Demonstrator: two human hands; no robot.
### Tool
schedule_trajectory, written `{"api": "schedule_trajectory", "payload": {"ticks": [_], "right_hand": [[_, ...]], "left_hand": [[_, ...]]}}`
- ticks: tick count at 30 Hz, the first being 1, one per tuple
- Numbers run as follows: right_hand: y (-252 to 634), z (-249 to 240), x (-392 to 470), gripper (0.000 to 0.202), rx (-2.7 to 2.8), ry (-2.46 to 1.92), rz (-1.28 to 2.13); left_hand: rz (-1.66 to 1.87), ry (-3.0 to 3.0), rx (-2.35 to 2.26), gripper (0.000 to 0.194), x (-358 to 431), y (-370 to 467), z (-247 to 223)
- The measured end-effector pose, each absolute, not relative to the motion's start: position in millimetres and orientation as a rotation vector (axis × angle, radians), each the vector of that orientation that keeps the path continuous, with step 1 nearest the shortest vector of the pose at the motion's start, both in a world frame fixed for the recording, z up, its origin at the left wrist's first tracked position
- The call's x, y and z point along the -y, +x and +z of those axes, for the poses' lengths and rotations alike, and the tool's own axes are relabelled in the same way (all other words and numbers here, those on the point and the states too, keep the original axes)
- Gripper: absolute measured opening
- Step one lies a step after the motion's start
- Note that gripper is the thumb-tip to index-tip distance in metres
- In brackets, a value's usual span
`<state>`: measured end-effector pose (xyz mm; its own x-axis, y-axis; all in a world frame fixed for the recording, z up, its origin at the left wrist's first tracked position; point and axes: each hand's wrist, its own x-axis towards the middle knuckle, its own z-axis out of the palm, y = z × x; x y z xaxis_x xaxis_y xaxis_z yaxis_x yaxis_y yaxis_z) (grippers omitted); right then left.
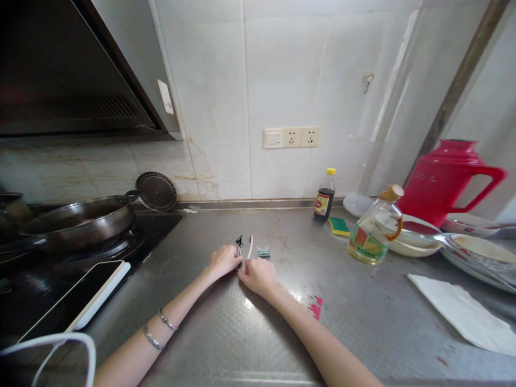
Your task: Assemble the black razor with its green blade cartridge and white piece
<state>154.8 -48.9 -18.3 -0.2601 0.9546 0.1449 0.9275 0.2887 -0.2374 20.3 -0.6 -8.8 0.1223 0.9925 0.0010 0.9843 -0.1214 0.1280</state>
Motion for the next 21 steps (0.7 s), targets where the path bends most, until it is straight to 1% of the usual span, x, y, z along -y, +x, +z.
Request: {"api": "schedule_trajectory", "payload": {"ticks": [5,17,21], "right_hand": [[151,-15,53,0.033,2.280,-1.813,0.098],[155,-10,52,0.030,2.274,-1.896,0.168],[157,-8,52,0.034,2.262,-1.903,0.164]], "left_hand": [[0.125,2.277,-2.018,0.031,2,23,-9],[0.165,2.305,-2.010,0.030,3,21,-13],[0.206,2.298,-2.000,0.034,2,20,-12]]}}
